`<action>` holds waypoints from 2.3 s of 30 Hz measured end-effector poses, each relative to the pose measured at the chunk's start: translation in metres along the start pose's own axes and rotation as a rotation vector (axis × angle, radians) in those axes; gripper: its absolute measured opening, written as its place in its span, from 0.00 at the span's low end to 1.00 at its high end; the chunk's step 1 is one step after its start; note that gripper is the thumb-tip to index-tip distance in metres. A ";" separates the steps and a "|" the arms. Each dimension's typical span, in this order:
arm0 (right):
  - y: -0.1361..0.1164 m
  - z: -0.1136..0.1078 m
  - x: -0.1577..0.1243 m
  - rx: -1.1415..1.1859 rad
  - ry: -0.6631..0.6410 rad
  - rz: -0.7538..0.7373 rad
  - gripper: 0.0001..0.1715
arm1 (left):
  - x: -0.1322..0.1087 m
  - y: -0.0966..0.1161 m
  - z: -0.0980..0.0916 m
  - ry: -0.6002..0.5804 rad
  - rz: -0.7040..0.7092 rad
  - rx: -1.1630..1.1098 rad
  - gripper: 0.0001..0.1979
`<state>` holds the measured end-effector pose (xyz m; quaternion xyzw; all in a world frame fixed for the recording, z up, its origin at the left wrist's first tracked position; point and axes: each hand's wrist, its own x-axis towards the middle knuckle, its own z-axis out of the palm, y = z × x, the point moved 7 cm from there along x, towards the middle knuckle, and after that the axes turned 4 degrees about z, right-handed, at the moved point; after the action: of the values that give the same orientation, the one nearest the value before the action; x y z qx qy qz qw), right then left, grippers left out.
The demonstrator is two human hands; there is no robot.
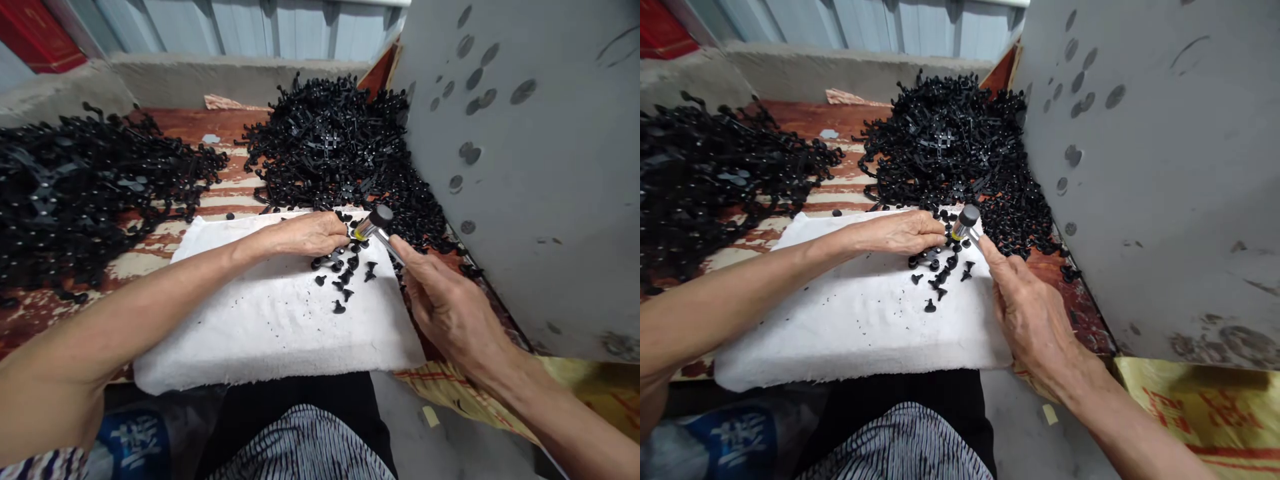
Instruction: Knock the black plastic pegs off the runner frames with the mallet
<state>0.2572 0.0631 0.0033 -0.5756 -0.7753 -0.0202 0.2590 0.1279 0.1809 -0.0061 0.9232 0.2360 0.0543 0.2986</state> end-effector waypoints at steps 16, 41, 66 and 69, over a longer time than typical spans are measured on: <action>-0.009 -0.034 0.003 0.066 0.233 0.037 0.32 | -0.001 0.002 0.002 0.014 -0.044 0.019 0.17; -0.004 0.026 0.001 1.326 -0.198 0.785 0.24 | -0.023 0.072 -0.006 -0.033 0.123 -0.065 0.12; 0.029 0.036 -0.040 1.382 0.108 1.046 0.26 | -0.010 0.020 0.000 0.010 -0.236 -0.315 0.10; 0.030 0.043 -0.043 1.410 0.073 1.071 0.26 | -0.002 0.013 0.002 0.015 -0.238 -0.345 0.10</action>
<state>0.2763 0.0493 -0.0601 -0.5669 -0.2251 0.5679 0.5526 0.1319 0.1695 -0.0002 0.8235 0.3329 0.0651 0.4547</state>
